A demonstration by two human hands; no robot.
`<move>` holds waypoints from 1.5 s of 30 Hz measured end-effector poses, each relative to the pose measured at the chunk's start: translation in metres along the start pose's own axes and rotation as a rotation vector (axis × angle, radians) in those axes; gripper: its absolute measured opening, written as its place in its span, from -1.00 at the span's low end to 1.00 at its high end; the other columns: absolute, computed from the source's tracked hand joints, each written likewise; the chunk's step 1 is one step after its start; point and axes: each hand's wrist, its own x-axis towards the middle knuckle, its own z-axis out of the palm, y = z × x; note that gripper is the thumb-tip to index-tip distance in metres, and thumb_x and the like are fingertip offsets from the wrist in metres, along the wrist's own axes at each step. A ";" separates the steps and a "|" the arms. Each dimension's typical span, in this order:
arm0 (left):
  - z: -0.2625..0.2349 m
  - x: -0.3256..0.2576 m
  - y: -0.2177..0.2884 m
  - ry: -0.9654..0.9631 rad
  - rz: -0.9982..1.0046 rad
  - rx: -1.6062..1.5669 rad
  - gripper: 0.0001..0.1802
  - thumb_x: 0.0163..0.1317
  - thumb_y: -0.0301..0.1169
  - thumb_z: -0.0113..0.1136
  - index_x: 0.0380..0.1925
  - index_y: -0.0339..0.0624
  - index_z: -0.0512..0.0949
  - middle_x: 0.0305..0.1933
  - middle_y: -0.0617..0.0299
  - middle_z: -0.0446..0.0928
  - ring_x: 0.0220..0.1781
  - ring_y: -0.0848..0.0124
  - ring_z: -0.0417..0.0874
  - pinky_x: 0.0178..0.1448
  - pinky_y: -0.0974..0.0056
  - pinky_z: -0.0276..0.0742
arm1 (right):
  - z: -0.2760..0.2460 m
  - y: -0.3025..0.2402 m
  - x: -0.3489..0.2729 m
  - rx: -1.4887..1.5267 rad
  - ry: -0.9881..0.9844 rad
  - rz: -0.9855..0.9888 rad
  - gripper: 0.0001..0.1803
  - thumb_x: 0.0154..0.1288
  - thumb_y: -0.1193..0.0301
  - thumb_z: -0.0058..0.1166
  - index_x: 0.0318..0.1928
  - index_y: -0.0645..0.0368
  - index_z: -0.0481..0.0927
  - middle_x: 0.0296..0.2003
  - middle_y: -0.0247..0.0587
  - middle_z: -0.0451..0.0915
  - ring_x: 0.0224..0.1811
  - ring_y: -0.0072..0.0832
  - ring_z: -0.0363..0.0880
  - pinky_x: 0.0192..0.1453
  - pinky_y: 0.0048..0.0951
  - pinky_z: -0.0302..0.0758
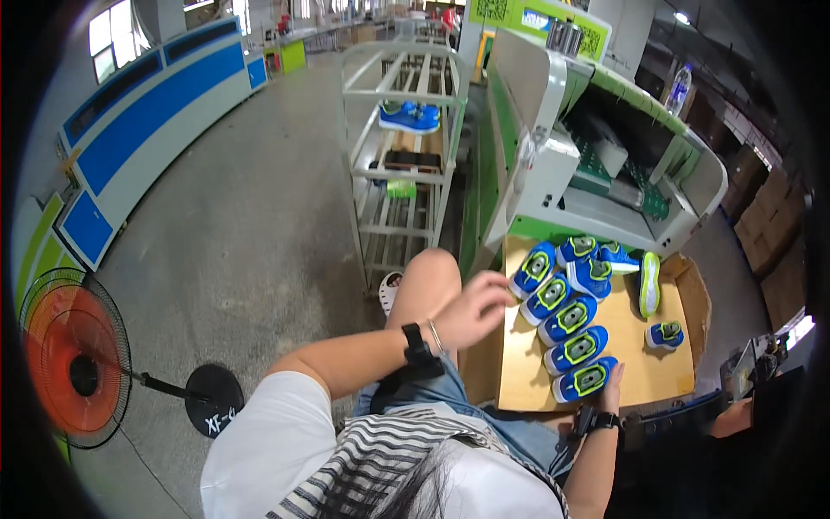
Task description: The recorder is picking up blue shoes from a conveyor belt and workstation table, pairing them, and organizing them for the next stage of manufacturing.
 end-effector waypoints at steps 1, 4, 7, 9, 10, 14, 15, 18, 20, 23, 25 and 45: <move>0.009 -0.005 0.006 -0.054 -0.016 -0.029 -0.82 0.28 -0.47 0.14 -0.12 -0.16 0.57 0.24 0.08 0.34 0.21 0.17 0.47 0.25 0.19 0.43 | 0.000 0.000 -0.003 0.039 -0.023 0.023 -0.18 0.53 -0.12 -0.33 0.55 0.05 -0.22 0.44 -0.04 0.13 0.40 -0.21 0.25 0.42 -0.23 0.26; 0.017 -0.009 0.021 -0.192 -0.111 -0.062 -0.84 0.31 -0.44 0.13 -0.14 -0.17 0.58 0.26 0.07 0.32 0.26 0.17 0.44 0.30 0.19 0.39 | -0.003 0.003 -0.002 -0.057 -0.008 -0.023 -0.17 0.53 -0.12 -0.33 0.55 0.10 -0.20 0.47 -0.02 0.09 0.43 -0.19 0.20 0.46 -0.24 0.19; 0.025 -0.002 0.017 -0.216 -0.157 -0.105 -0.83 0.31 -0.43 0.12 -0.14 -0.18 0.58 0.25 0.04 0.32 0.25 0.16 0.45 0.30 0.19 0.40 | -0.010 0.011 0.004 -0.100 0.005 -0.052 -0.17 0.53 -0.12 -0.34 0.55 0.12 -0.19 0.49 0.03 0.05 0.49 -0.15 0.11 0.50 -0.25 0.09; 0.031 0.003 0.011 -0.239 -0.146 -0.082 -0.83 0.33 -0.41 0.11 -0.14 -0.18 0.59 0.25 0.03 0.33 0.25 0.15 0.45 0.31 0.19 0.40 | -0.011 0.014 0.006 -0.105 0.012 -0.047 -0.16 0.53 -0.12 -0.35 0.55 0.12 -0.20 0.49 0.04 0.04 0.50 -0.14 0.10 0.51 -0.25 0.08; 0.032 0.003 0.011 -0.236 -0.161 -0.087 -0.83 0.33 -0.41 0.11 -0.14 -0.18 0.59 0.25 0.03 0.33 0.25 0.15 0.45 0.31 0.19 0.40 | -0.004 0.011 0.004 -0.139 0.015 -0.063 -0.16 0.53 -0.13 -0.36 0.55 0.11 -0.20 0.49 0.05 0.03 0.50 -0.14 0.09 0.51 -0.25 0.07; 0.031 0.011 0.002 -0.278 -0.216 -0.121 -0.82 0.34 -0.39 0.09 -0.15 -0.18 0.59 0.26 0.02 0.32 0.25 0.13 0.46 0.30 0.18 0.40 | 0.003 0.007 0.000 -0.169 0.058 -0.070 -0.13 0.48 -0.20 -0.31 0.56 -0.01 -0.21 0.46 -0.03 0.11 0.44 -0.18 0.20 0.45 -0.19 0.21; 0.032 0.011 -0.001 -0.282 -0.227 -0.097 -0.81 0.32 -0.38 0.11 -0.13 -0.17 0.59 0.26 0.01 0.33 0.25 0.10 0.46 0.31 0.15 0.40 | 0.003 0.007 0.000 -0.161 0.061 -0.084 -0.12 0.49 -0.19 -0.30 0.56 0.02 -0.21 0.47 -0.04 0.10 0.45 -0.18 0.18 0.47 -0.20 0.18; 0.023 0.027 -0.016 -0.214 -0.101 0.123 -0.76 0.26 -0.37 0.15 -0.08 -0.12 0.57 0.26 0.00 0.34 0.27 0.06 0.45 0.32 0.08 0.39 | 0.005 0.005 -0.003 -0.196 0.071 -0.092 -0.13 0.49 -0.18 -0.30 0.56 0.02 -0.20 0.49 -0.05 0.06 0.48 -0.19 0.13 0.48 -0.22 0.15; -0.003 0.058 -0.037 -0.086 0.106 0.426 -0.63 0.17 -0.35 0.19 0.02 -0.04 0.52 0.30 -0.01 0.35 0.38 0.02 0.35 0.39 -0.01 0.30 | -0.001 0.007 0.000 -0.203 0.076 -0.095 -0.14 0.49 -0.17 -0.30 0.56 0.03 -0.19 0.50 -0.05 0.04 0.50 -0.19 0.11 0.49 -0.23 0.13; -0.080 0.145 -0.035 0.160 0.114 0.785 -0.54 0.22 -0.26 0.16 0.14 -0.03 0.46 0.45 0.00 0.24 0.54 0.03 0.11 0.45 -0.26 -0.08 | -0.003 0.013 -0.009 -0.209 0.070 -0.097 -0.14 0.50 -0.16 -0.30 0.55 0.04 -0.19 0.51 -0.06 0.01 0.51 -0.20 0.08 0.51 -0.25 0.11; -0.132 0.211 -0.045 0.326 0.072 1.142 -0.45 0.29 -0.18 0.12 0.27 -0.03 0.35 0.54 0.06 0.07 0.60 0.07 -0.03 0.50 -0.32 -0.14 | 0.001 0.004 -0.009 -0.174 0.053 -0.102 -0.14 0.50 -0.15 -0.29 0.55 0.05 -0.19 0.51 -0.07 0.01 0.51 -0.21 0.07 0.52 -0.26 0.09; -0.269 0.345 -0.054 0.233 -0.214 1.138 -0.39 0.37 0.22 -0.24 -0.15 0.12 0.70 -0.19 0.15 0.70 -0.10 0.09 0.68 0.00 0.04 0.54 | -0.009 0.013 -0.010 -0.108 0.069 -0.031 -0.21 0.51 -0.14 -0.28 0.55 -0.07 -0.12 0.42 -0.12 0.19 0.40 -0.23 0.26 0.42 -0.23 0.29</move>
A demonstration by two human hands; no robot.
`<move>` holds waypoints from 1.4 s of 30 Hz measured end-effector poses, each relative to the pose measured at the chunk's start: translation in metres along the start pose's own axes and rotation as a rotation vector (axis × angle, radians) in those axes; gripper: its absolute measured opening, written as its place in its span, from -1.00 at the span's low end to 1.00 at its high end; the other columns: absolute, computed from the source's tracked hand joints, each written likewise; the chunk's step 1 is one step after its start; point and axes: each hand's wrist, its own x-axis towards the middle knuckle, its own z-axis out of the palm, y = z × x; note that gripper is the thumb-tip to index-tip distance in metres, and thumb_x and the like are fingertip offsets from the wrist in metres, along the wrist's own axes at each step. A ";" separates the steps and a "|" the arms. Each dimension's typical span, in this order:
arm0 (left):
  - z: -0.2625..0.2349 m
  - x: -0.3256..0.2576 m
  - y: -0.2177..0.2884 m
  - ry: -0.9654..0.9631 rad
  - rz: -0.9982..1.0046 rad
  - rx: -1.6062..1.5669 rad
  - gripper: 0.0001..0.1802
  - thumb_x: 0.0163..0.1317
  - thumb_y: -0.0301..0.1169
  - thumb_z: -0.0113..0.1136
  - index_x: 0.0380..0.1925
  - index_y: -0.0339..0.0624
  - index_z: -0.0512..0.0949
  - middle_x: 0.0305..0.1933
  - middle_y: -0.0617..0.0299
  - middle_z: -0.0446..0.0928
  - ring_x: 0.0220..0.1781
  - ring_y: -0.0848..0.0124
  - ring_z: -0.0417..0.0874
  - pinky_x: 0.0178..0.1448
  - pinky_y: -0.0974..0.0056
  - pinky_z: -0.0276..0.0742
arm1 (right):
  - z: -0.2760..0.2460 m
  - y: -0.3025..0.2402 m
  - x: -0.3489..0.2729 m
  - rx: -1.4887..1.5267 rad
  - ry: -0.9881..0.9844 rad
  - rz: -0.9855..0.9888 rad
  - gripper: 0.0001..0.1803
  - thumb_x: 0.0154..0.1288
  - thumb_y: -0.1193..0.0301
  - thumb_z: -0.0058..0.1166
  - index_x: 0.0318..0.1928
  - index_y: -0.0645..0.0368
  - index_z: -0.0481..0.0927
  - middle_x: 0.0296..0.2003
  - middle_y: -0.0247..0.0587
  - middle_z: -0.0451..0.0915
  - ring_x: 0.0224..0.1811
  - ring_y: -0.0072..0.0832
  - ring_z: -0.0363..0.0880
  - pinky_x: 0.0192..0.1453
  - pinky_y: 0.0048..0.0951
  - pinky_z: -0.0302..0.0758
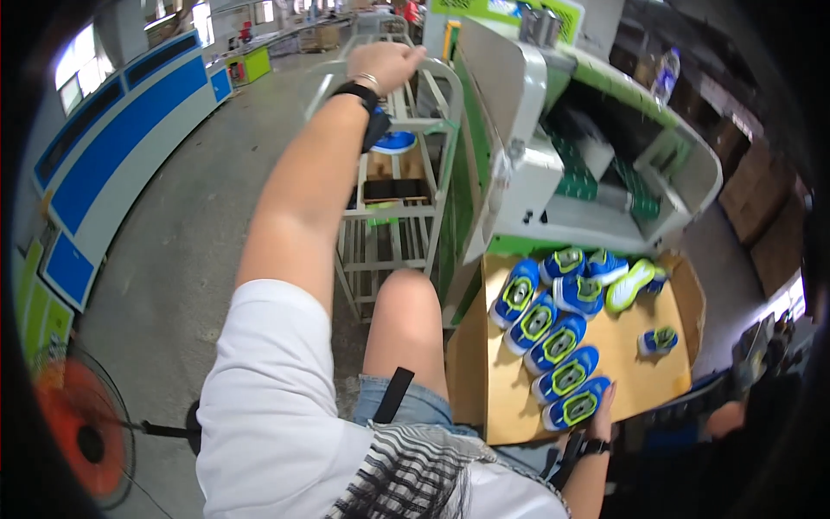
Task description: The recorder is picking up blue shoes from a conveyor belt and workstation table, pairing them, and organizing them for the next stage of manufacturing.
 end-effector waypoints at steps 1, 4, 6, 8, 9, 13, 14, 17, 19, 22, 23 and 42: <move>-0.002 -0.004 0.002 0.017 0.018 0.013 -0.39 0.36 0.23 -0.24 -0.17 0.09 0.69 -0.20 0.13 0.69 -0.10 0.07 0.68 -0.01 0.03 0.53 | 0.005 -0.005 -0.002 -0.009 0.016 -0.013 -0.21 0.52 -0.14 -0.29 0.55 -0.04 -0.12 0.42 -0.11 0.18 0.42 -0.25 0.25 0.43 -0.25 0.26; -0.003 -0.015 0.005 0.101 0.051 0.049 -0.39 0.35 0.21 -0.24 -0.29 0.06 0.70 -0.25 0.12 0.69 -0.16 0.03 0.68 -0.10 0.00 0.54 | 0.015 -0.018 -0.011 -0.003 0.060 0.006 -0.20 0.52 -0.14 -0.31 0.55 0.03 -0.09 0.46 -0.12 0.12 0.48 -0.28 0.14 0.49 -0.31 0.14; -0.006 -0.018 0.004 0.068 0.041 0.050 -0.38 0.36 0.21 -0.27 -0.30 0.07 0.69 -0.27 0.08 0.68 -0.17 0.02 0.68 -0.13 0.01 0.53 | 0.016 -0.020 -0.013 0.027 0.068 0.030 -0.20 0.52 -0.13 -0.31 0.55 0.03 -0.10 0.46 -0.11 0.10 0.48 -0.27 0.13 0.50 -0.31 0.13; -0.010 -0.025 0.011 0.078 0.048 0.025 -0.37 0.36 0.23 -0.26 -0.30 0.05 0.69 -0.27 0.06 0.68 -0.16 0.01 0.68 -0.15 0.03 0.52 | 0.019 -0.020 -0.015 0.053 0.085 0.043 -0.20 0.53 -0.13 -0.31 0.55 0.02 -0.11 0.47 -0.10 0.08 0.48 -0.27 0.12 0.50 -0.32 0.13; -0.012 -0.029 0.014 0.087 0.029 0.016 -0.37 0.35 0.24 -0.24 -0.27 0.06 0.70 -0.27 0.06 0.68 -0.17 0.02 0.68 -0.15 0.05 0.52 | 0.020 -0.021 -0.016 0.065 0.095 0.048 -0.20 0.53 -0.13 -0.31 0.55 0.02 -0.12 0.47 -0.10 0.07 0.49 -0.27 0.12 0.50 -0.32 0.13; -0.015 -0.031 0.002 0.134 0.100 0.009 -0.37 0.37 0.24 -0.23 -0.26 0.04 0.69 -0.34 0.08 0.66 -0.24 0.07 0.68 -0.20 0.12 0.50 | 0.026 -0.025 -0.019 0.091 0.089 0.059 -0.21 0.54 -0.11 -0.32 0.55 0.01 -0.14 0.49 -0.08 0.04 0.50 -0.26 0.09 0.50 -0.32 0.12; -0.013 -0.029 0.004 0.124 0.112 0.004 -0.37 0.37 0.24 -0.23 -0.26 0.04 0.69 -0.34 0.08 0.66 -0.24 0.07 0.68 -0.20 0.12 0.50 | 0.026 -0.025 -0.022 0.095 0.084 0.059 -0.21 0.54 -0.11 -0.32 0.55 0.01 -0.14 0.49 -0.08 0.03 0.50 -0.26 0.09 0.51 -0.33 0.11; -0.012 -0.023 0.006 0.068 0.089 0.002 -0.34 0.35 0.28 -0.21 -0.30 0.02 0.68 -0.40 0.10 0.64 -0.30 0.09 0.66 -0.23 0.14 0.48 | 0.027 -0.023 -0.025 0.101 0.053 0.033 -0.22 0.54 -0.10 -0.32 0.55 0.01 -0.15 0.50 -0.07 0.00 0.50 -0.25 0.07 0.51 -0.33 0.10; -0.010 -0.016 0.001 -0.007 0.109 0.021 -0.32 0.33 0.33 -0.21 -0.32 0.01 0.66 -0.44 0.12 0.61 -0.33 0.10 0.63 -0.26 0.16 0.45 | 0.028 -0.022 -0.025 0.106 0.033 0.002 -0.22 0.55 -0.09 -0.32 0.56 0.00 -0.16 0.51 -0.06 -0.02 0.51 -0.25 0.06 0.51 -0.33 0.10; -0.013 -0.017 -0.002 -0.012 0.110 0.020 -0.31 0.32 0.34 -0.19 -0.38 0.00 0.65 -0.48 0.13 0.58 -0.35 0.11 0.62 -0.28 0.16 0.43 | 0.030 -0.015 -0.019 0.112 0.048 0.001 -0.25 0.56 -0.05 -0.32 0.56 0.00 -0.17 0.50 -0.04 0.00 0.49 -0.26 0.10 0.50 -0.33 0.13; -0.012 -0.020 -0.001 -0.012 0.114 0.023 -0.31 0.32 0.34 -0.19 -0.38 0.00 0.65 -0.48 0.13 0.58 -0.35 0.11 0.62 -0.28 0.16 0.43 | 0.032 -0.015 -0.019 0.171 0.044 0.036 -0.26 0.57 -0.03 -0.32 0.55 0.00 -0.16 0.49 -0.03 0.00 0.48 -0.26 0.11 0.50 -0.33 0.14; -0.041 -0.067 0.051 0.138 0.140 0.035 -0.36 0.34 0.25 -0.10 -0.44 -0.06 0.66 -0.50 0.11 0.58 -0.43 0.09 0.62 -0.35 0.14 0.43 | 0.029 -0.011 -0.017 0.164 0.024 -0.063 -0.27 0.58 0.05 -0.30 0.55 0.11 -0.17 0.47 0.00 0.04 0.45 -0.27 0.16 0.47 -0.35 0.17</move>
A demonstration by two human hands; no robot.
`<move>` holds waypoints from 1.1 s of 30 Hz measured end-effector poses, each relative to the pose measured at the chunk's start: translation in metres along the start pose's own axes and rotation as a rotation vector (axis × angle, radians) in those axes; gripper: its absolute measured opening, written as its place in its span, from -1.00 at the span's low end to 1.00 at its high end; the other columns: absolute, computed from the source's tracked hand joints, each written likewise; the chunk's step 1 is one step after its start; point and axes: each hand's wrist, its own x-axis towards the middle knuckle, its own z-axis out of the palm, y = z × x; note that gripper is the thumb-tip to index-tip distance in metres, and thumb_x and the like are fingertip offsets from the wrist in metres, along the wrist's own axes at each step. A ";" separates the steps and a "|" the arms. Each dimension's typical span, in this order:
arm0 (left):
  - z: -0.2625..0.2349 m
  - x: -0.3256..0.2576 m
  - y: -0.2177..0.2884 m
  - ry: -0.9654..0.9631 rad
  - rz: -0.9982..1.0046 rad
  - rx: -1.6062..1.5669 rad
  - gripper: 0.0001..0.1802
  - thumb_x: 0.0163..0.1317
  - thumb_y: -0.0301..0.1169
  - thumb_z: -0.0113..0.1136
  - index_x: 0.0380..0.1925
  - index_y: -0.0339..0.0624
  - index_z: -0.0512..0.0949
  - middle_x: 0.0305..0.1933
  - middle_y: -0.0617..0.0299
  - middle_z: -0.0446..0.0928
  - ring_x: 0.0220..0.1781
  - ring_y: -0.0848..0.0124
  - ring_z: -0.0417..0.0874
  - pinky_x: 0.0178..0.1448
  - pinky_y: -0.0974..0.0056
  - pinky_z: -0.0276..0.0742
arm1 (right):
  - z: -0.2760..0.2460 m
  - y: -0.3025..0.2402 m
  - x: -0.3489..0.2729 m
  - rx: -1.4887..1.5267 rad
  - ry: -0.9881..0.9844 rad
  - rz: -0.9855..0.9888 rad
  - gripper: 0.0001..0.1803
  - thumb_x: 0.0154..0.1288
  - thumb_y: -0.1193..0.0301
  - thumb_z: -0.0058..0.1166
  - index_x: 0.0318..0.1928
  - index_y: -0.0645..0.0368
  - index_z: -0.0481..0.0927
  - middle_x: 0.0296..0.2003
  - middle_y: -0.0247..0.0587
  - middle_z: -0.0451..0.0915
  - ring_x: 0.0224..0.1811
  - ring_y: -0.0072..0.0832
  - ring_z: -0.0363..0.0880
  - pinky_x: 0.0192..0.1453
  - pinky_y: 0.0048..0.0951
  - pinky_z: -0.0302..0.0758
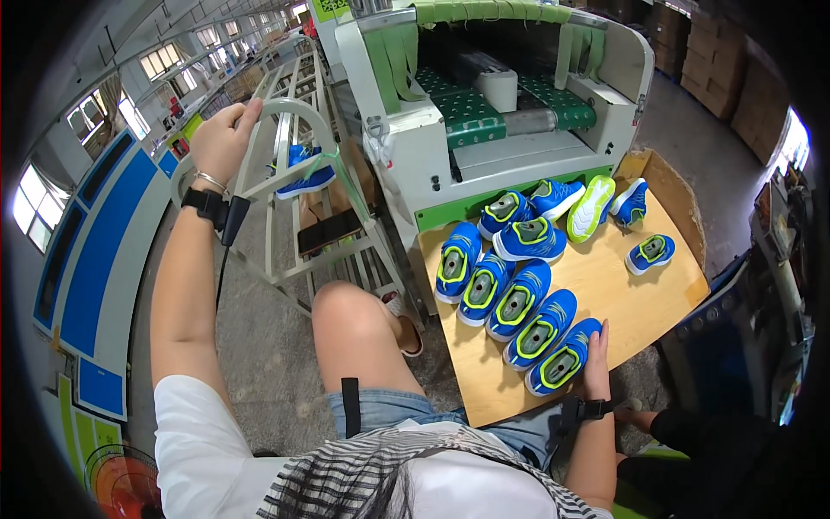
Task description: The recorder is picking up blue shoes from a conveyor belt and workstation table, pairing them, and organizing them for the next stage of manufacturing.
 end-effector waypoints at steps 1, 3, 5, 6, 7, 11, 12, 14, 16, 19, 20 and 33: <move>-0.003 -0.003 0.005 0.018 0.000 -0.002 -0.37 0.34 0.24 -0.09 -0.45 -0.05 0.66 -0.50 0.11 0.57 -0.43 0.09 0.62 -0.35 0.14 0.43 | 0.000 -0.001 -0.001 -0.033 0.006 -0.009 -0.26 0.58 0.05 -0.29 0.55 0.11 -0.17 0.47 0.00 0.04 0.45 -0.27 0.16 0.47 -0.35 0.17; -0.008 -0.005 0.016 0.003 0.004 0.037 -0.40 0.34 0.22 -0.07 -0.45 -0.04 0.66 -0.50 0.11 0.57 -0.44 0.08 0.62 -0.35 0.13 0.43 | -0.003 0.004 -0.002 -0.063 0.010 -0.027 -0.26 0.58 0.05 -0.29 0.55 0.12 -0.17 0.47 0.00 0.03 0.46 -0.27 0.14 0.48 -0.35 0.15; -0.008 -0.006 0.022 0.071 0.072 -0.026 -0.40 0.35 0.20 -0.08 -0.46 -0.04 0.66 -0.50 0.10 0.58 -0.44 0.08 0.62 -0.36 0.12 0.42 | -0.010 0.008 -0.002 -0.123 0.025 -0.056 -0.26 0.58 0.05 -0.29 0.55 0.13 -0.16 0.48 0.00 0.01 0.48 -0.27 0.11 0.50 -0.36 0.10; -0.007 -0.004 0.022 0.045 0.066 -0.003 -0.40 0.36 0.21 -0.10 -0.42 -0.03 0.67 -0.46 0.09 0.60 -0.38 0.06 0.64 -0.31 0.11 0.47 | -0.008 0.006 -0.004 -0.078 0.032 -0.025 -0.26 0.58 0.05 -0.29 0.54 0.15 -0.15 0.49 0.01 0.01 0.49 -0.26 0.09 0.50 -0.36 0.09; -0.005 -0.003 0.019 0.045 0.072 -0.016 -0.40 0.36 0.21 -0.10 -0.42 -0.03 0.67 -0.46 0.09 0.60 -0.38 0.06 0.64 -0.31 0.11 0.47 | -0.001 -0.001 -0.009 -0.080 0.046 -0.026 -0.26 0.58 0.05 -0.29 0.54 0.15 -0.15 0.49 0.01 0.01 0.49 -0.26 0.09 0.50 -0.36 0.09; 0.010 0.007 0.002 -0.090 -0.005 -0.005 -0.37 0.36 0.27 -0.17 -0.20 0.03 0.67 -0.27 0.06 0.66 -0.17 0.02 0.67 -0.14 0.08 0.53 | 0.019 -0.032 -0.021 0.193 0.026 0.030 -0.30 0.58 0.22 -0.24 0.52 0.28 -0.13 0.43 0.02 0.13 0.42 -0.29 0.22 0.43 -0.36 0.24; 0.014 0.008 -0.006 -0.055 0.026 -0.007 -0.35 0.36 0.28 -0.19 -0.12 0.04 0.67 -0.21 0.09 0.68 -0.14 0.03 0.68 -0.12 0.09 0.53 | 0.012 -0.025 -0.017 0.192 -0.006 0.030 -0.30 0.58 0.20 -0.23 0.52 0.23 -0.13 0.43 -0.02 0.13 0.41 -0.30 0.23 0.42 -0.35 0.26; 0.021 0.007 -0.003 -0.030 -0.018 -0.034 -0.31 0.35 0.32 -0.20 -0.11 0.01 0.65 -0.25 0.03 0.66 -0.16 -0.02 0.66 -0.14 0.07 0.50 | 0.004 -0.041 -0.020 0.213 -0.001 0.121 -0.28 0.57 0.12 -0.19 0.53 0.17 -0.10 0.44 -0.04 0.12 0.41 -0.30 0.22 0.44 -0.33 0.22; 0.020 0.011 -0.008 0.031 -0.014 -0.033 -0.36 0.38 0.26 -0.16 -0.15 -0.03 0.64 -0.30 -0.04 0.63 -0.20 -0.06 0.64 -0.15 0.05 0.48 | -0.023 -0.034 -0.004 0.139 0.052 0.084 -0.33 0.55 0.09 -0.15 0.47 0.17 0.07 0.36 -0.07 0.25 0.37 -0.32 0.28 0.40 -0.37 0.26; 0.025 0.010 0.009 0.107 0.020 -0.128 -0.56 0.44 -0.02 0.01 -0.04 -0.14 0.61 -0.13 0.06 0.66 -0.05 0.11 0.66 0.07 0.15 0.49 | -0.055 -0.067 0.018 -0.212 0.098 0.084 -0.44 0.46 0.15 0.04 0.33 0.18 0.37 0.12 -0.15 0.51 0.13 -0.43 0.48 0.17 -0.47 0.43; 0.026 0.003 0.011 0.250 0.117 -0.057 -0.61 0.41 -0.12 0.07 0.01 -0.16 0.59 -0.04 0.06 0.63 0.03 0.14 0.62 0.15 0.13 0.45 | -0.056 -0.084 0.027 -0.306 0.154 0.054 -0.48 0.39 0.25 0.15 0.28 0.19 0.43 0.03 -0.18 0.55 0.00 -0.48 0.52 0.02 -0.49 0.48; 0.102 -0.174 0.262 -0.294 0.540 -0.752 -0.55 0.06 -0.52 0.34 0.02 -0.10 0.58 0.27 -0.04 0.28 0.34 -0.06 0.28 0.41 0.01 0.20 | -0.126 -0.059 0.259 -0.462 0.582 -0.207 -0.13 0.00 0.21 0.36 0.32 0.08 0.24 0.15 0.20 0.43 0.19 -0.07 0.47 0.26 -0.18 0.43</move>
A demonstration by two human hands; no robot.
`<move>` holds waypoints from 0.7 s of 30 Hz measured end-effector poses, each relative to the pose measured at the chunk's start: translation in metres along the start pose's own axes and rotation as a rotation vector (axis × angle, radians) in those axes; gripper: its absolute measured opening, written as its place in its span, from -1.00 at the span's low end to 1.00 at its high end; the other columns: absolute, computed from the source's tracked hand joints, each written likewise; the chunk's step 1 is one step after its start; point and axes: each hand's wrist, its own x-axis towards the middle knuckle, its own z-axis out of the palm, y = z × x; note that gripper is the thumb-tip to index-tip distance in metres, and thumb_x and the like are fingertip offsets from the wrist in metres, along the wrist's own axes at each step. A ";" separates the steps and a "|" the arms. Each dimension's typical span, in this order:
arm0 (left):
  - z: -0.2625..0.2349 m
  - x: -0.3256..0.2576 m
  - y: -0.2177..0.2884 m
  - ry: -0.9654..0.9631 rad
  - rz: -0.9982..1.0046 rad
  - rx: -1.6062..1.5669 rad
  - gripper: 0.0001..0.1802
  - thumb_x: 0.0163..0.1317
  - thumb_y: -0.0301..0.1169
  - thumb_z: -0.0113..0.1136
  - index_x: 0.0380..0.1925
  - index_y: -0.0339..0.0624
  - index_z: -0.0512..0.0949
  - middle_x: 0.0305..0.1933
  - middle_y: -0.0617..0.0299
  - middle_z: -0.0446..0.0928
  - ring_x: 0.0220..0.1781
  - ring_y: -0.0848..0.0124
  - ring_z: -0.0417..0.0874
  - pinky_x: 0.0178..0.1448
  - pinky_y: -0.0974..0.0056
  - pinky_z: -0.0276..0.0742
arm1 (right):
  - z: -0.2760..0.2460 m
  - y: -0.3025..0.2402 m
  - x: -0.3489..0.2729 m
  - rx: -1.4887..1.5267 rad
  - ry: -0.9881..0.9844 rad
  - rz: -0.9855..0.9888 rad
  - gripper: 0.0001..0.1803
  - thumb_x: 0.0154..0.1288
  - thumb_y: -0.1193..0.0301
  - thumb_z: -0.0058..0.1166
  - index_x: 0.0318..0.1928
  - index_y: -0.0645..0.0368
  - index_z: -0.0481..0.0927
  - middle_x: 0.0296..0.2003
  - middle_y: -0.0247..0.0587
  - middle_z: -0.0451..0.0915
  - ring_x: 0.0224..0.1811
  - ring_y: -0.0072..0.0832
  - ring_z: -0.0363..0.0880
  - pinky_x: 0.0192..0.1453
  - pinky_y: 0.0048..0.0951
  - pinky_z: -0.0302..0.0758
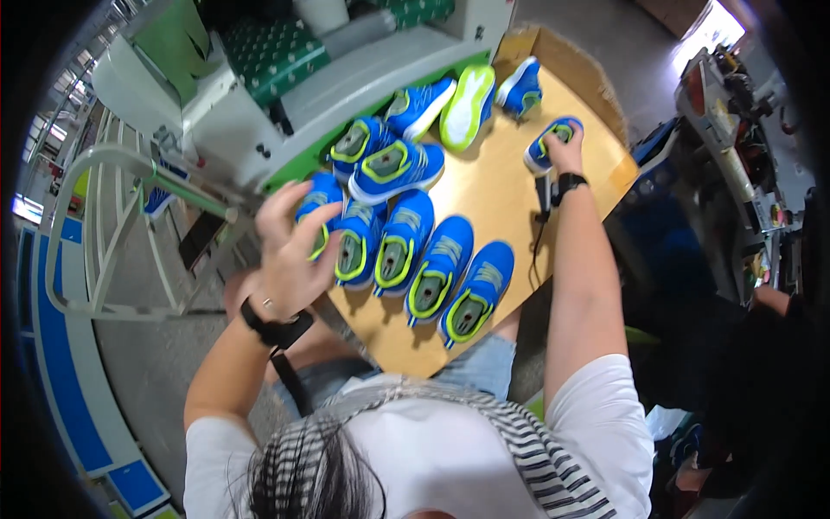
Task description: The recorder is picking up blue shoes from a conveyor belt and workstation table, pairing them, and organizing them for the next stage of manufacturing.
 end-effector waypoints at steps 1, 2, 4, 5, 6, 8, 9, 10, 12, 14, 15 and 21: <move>0.007 -0.002 0.007 -0.038 -0.016 -0.019 -0.56 0.05 -0.52 0.34 0.00 -0.05 0.59 0.25 -0.02 0.30 0.33 -0.05 0.30 0.39 0.01 0.21 | 0.011 -0.026 -0.020 0.024 -0.144 0.049 -0.19 0.01 0.29 0.31 0.29 0.08 0.25 0.08 0.12 0.46 0.12 -0.14 0.49 0.19 -0.22 0.46; 0.016 0.001 0.012 -0.064 -0.012 -0.059 -0.57 0.03 -0.51 0.35 -0.02 0.00 0.60 0.24 -0.01 0.32 0.31 -0.04 0.32 0.38 0.01 0.22 | 0.009 -0.049 -0.040 0.038 -0.258 0.092 -0.26 0.02 0.37 0.25 0.25 0.08 0.27 0.01 0.04 0.49 0.04 -0.21 0.52 0.13 -0.26 0.50; 0.037 0.016 0.021 -0.150 -0.037 -0.208 -0.58 0.07 -0.46 0.34 0.00 -0.02 0.57 0.23 -0.01 0.32 0.30 -0.04 0.33 0.38 0.00 0.22 | -0.015 -0.069 -0.084 0.133 -0.501 0.184 -0.24 0.09 0.42 0.21 0.33 0.02 0.23 0.08 0.01 0.46 0.10 -0.27 0.49 0.16 -0.31 0.46; 0.054 0.028 0.030 -0.170 -0.079 -0.375 -0.57 0.10 -0.43 0.32 0.03 -0.07 0.54 0.22 -0.03 0.32 0.29 -0.05 0.34 0.37 0.00 0.24 | -0.034 -0.071 -0.104 0.138 -0.552 0.098 -0.22 0.14 0.40 0.22 0.37 0.00 0.20 0.15 0.05 0.41 0.15 -0.26 0.46 0.21 -0.31 0.43; 0.068 0.042 0.039 -0.185 -0.064 -0.471 -0.55 0.12 -0.42 0.30 0.05 -0.15 0.50 0.22 -0.08 0.31 0.29 -0.06 0.34 0.37 0.03 0.26 | -0.049 -0.070 -0.125 0.144 -0.609 0.016 -0.20 0.19 0.38 0.23 0.42 -0.03 0.16 0.22 0.10 0.36 0.20 -0.24 0.44 0.26 -0.31 0.39; 0.100 0.065 0.052 -0.306 -0.086 -0.728 -0.47 0.23 -0.35 0.27 0.18 -0.20 0.39 0.23 -0.08 0.31 0.34 0.04 0.32 0.42 0.11 0.23 | -0.073 -0.089 -0.169 0.263 -0.410 0.303 -0.19 0.29 0.34 0.22 0.47 -0.01 0.10 0.33 0.16 0.23 0.32 -0.21 0.33 0.35 -0.30 0.31; 0.122 0.080 0.059 -0.396 -0.139 -0.817 -0.41 0.27 -0.25 0.25 0.26 -0.20 0.36 0.25 -0.10 0.34 0.36 0.02 0.33 0.44 0.13 0.23 | -0.086 -0.097 -0.195 0.314 -0.314 0.234 -0.24 0.35 0.31 0.18 0.45 0.12 0.11 0.36 0.19 0.18 0.37 -0.19 0.26 0.38 -0.27 0.29; 0.142 0.099 0.070 -0.533 -0.297 -0.882 -0.29 0.25 -0.19 0.27 0.33 -0.26 0.28 0.31 -0.13 0.34 0.39 0.07 0.34 0.43 0.16 0.25 | -0.092 -0.099 -0.221 0.295 -0.226 0.123 -0.28 0.38 0.33 0.14 0.42 0.23 0.10 0.35 0.19 0.19 0.38 -0.20 0.23 0.39 -0.25 0.28; 0.170 0.135 0.096 -0.770 -0.561 -1.105 -0.07 0.16 -0.14 0.36 0.36 -0.47 0.15 0.35 -0.23 0.30 0.35 0.15 0.41 0.40 0.20 0.31 | -0.098 -0.116 -0.288 0.284 -0.209 0.125 -0.25 0.33 0.35 0.21 0.39 0.28 0.11 0.31 0.11 0.23 0.37 -0.17 0.24 0.42 -0.22 0.24; 0.232 0.136 0.110 -0.885 -0.795 -0.993 0.20 0.00 -0.09 0.47 0.45 -0.35 -0.11 0.40 -0.25 0.23 0.35 0.04 0.41 0.35 0.17 0.39 | -0.091 -0.119 -0.341 -0.013 -0.465 -0.096 0.06 0.19 0.21 0.36 0.46 0.34 -0.08 0.38 0.18 0.14 0.47 -0.13 0.10 0.52 -0.16 0.06; 0.230 0.140 0.132 -0.881 -0.739 -0.747 0.19 0.00 -0.11 0.46 0.46 -0.22 -0.12 0.46 -0.27 0.08 0.44 -0.04 0.23 0.42 0.10 0.28 | -0.088 -0.132 -0.357 0.107 -0.606 -0.012 0.22 0.10 0.15 0.42 0.49 0.32 -0.21 0.43 0.26 0.02 0.54 -0.01 -0.06 0.56 -0.10 -0.05; 0.301 0.143 0.112 -0.427 -0.787 -0.800 0.06 -0.04 -0.50 0.37 0.43 0.00 -0.05 0.32 -0.18 0.20 0.29 -0.06 0.34 0.32 0.04 0.35 | -0.061 -0.144 -0.365 -0.104 -0.531 -0.125 0.23 -0.08 0.14 0.46 0.42 0.35 -0.11 0.43 0.43 -0.23 0.54 0.21 -0.32 0.57 -0.02 -0.18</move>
